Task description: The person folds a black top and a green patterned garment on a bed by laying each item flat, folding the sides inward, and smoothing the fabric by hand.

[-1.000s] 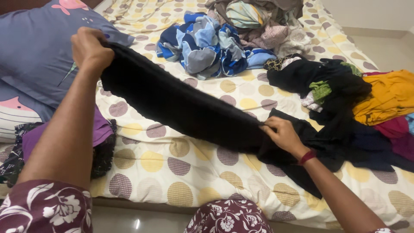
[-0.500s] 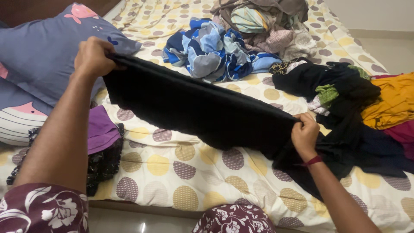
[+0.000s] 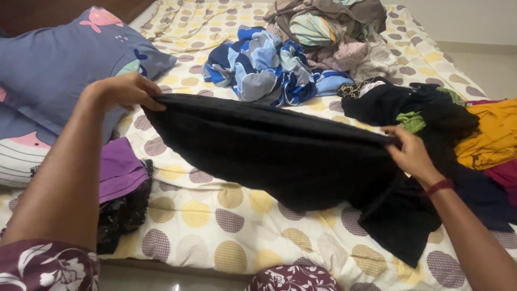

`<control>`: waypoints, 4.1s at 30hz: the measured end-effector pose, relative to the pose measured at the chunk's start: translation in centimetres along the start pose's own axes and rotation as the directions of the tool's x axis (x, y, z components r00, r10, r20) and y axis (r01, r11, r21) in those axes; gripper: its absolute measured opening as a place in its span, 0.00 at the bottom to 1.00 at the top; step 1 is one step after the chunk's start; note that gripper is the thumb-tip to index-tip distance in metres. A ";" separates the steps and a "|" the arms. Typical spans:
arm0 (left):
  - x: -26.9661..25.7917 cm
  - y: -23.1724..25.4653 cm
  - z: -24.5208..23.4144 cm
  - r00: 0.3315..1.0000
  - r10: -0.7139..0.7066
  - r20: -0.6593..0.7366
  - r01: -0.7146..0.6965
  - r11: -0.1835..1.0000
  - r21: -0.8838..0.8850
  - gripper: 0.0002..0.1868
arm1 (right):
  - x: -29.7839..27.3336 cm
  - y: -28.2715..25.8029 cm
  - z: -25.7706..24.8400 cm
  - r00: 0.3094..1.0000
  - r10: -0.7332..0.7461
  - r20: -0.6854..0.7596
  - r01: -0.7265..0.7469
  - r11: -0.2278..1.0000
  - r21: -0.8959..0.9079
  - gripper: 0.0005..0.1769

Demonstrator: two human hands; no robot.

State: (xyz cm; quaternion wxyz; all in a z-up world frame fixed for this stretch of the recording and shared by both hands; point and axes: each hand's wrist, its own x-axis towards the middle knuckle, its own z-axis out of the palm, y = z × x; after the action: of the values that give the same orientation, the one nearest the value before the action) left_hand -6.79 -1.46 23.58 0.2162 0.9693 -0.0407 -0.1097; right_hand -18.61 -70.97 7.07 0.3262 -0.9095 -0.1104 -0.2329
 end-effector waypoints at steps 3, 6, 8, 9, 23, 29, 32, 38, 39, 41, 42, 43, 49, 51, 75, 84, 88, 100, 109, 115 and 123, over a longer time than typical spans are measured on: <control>0.4 0.2 -0.5 0.991 -0.060 -0.117 0.073 0.991 0.108 0.26 | -0.5 3.0 0.6 0.949 -0.047 0.312 0.004 0.991 0.136 0.12; 0.2 0.8 0.0 0.947 -0.159 -0.279 0.103 0.973 -0.206 0.19 | -2.0 4.6 2.6 0.907 0.139 0.397 -0.192 0.977 0.095 0.07; 0.7 1.5 0.9 0.949 -0.160 -0.273 0.007 0.873 -0.488 0.14 | -3.0 4.6 3.6 0.890 0.202 0.408 -0.245 0.968 0.057 0.09; 0.9 1.8 1.3 0.951 -0.157 -0.267 -0.089 0.687 -0.722 0.11 | -3.5 4.3 4.0 0.870 0.264 0.416 -0.298 0.954 0.018 0.12; 5.4 2.4 3.5 0.910 -0.185 -0.371 -0.362 0.079 -0.929 0.10 | -6.5 -1.9 12.4 0.485 0.687 0.540 -0.860 0.486 0.155 0.27; 9.6 -0.2 5.5 0.919 -0.215 -0.331 -0.337 0.008 -0.941 0.12 | -0.1 8.6 13.8 0.655 0.715 0.244 -0.751 0.581 0.316 0.11; 12.0 -1.0 6.1 0.898 -0.242 -0.368 -0.392 -0.056 -0.918 0.13 | 4.4 9.6 11.4 0.901 0.387 -0.196 -0.374 0.922 0.101 0.11; 13.5 -3.6 4.2 0.781 -0.279 -0.558 -0.622 -0.282 -0.730 0.12 | 8.0 -1.0 5.7 0.837 -0.327 -0.438 0.119 0.891 -0.437 0.14; 13.5 -4.5 4.0 0.750 -0.292 -0.594 -0.662 -0.322 -0.677 0.11 | 7.6 -2.5 6.0 0.840 -0.324 -0.435 0.118 0.892 -0.437 0.14; 13.6 -7.2 3.9 0.731 -0.349 -0.586 -0.681 -0.322 -0.657 0.10 | 5.5 -4.0 7.3 0.886 -0.363 -0.289 0.121 0.781 -0.612 0.17; 13.9 -8.7 4.1 0.708 -0.402 -0.580 -0.703 -0.324 -0.633 0.10 | 4.3 -4.2 8.6 0.915 -0.333 -0.227 0.134 0.782 -0.608 0.18; 14.2 -10.3 4.6 0.711 -0.403 -0.577 -0.700 -0.324 -0.636 0.10 | 2.9 -4.2 10.4 0.939 -0.302 -0.163 0.147 0.784 -0.603 0.19; 14.5 -17.8 11.5 0.494 -0.553 -0.671 -0.726 0.163 -0.668 0.04 | -7.3 -3.9 24.0 0.979 -0.146 0.144 0.189 0.915 -0.355 0.19; 13.1 -18.2 14.8 0.569 -0.569 -0.594 -0.320 0.513 -0.797 0.07 | -9.8 -4.4 26.8 0.977 -0.140 0.159 0.186 0.927 -0.324 0.19; 4.7 16.9 41.7 0.737 0.675 -0.028 -0.673 0.737 0.066 0.13 | -9.3 -3.4 21.6 0.999 0.034 0.015 -0.035 0.998 0.043 0.23; 3.5 9.8 37.3 0.785 0.496 0.371 -0.569 0.814 0.115 0.25 | -14.4 21.7 22.7 0.389 0.920 0.052 -0.186 0.024 0.982 0.21; 2.3 10.3 37.3 0.795 0.351 0.494 -0.499 0.842 0.206 0.31 | -10.1 26.0 22.2 0.412 0.880 0.237 -0.151 -0.190 0.970 0.21; 0.9 12.5 40.4 0.750 0.576 0.326 -0.640 0.756 0.136 0.17 | -5.6 20.2 10.3 0.543 0.840 0.000 -0.495 0.320 0.808 0.11; 0.9 12.3 39.5 0.727 0.424 0.541 -0.586 0.794 0.165 0.22 | -14.6 22.3 0.2 0.601 0.787 0.139 -0.766 0.617 -0.180 0.30; 1.2 14.7 39.8 0.757 0.177 0.629 -0.422 0.867 0.263 0.24 | -13.3 18.7 1.4 0.833 0.552 0.035 -0.543 0.829 -0.135 0.20; 4.7 16.5 44.3 0.951 0.266 0.155 -0.302 0.908 0.290 0.44 | -3.5 11.8 15.0 0.953 0.252 0.170 -0.259 0.966 0.018 0.19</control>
State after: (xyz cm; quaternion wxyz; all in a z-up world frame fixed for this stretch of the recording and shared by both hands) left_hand -12.96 -35.15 -9.31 0.0723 0.9671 -0.2103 -0.1236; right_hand -12.18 -70.46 -11.19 0.3613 -0.9257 -0.0232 -0.1096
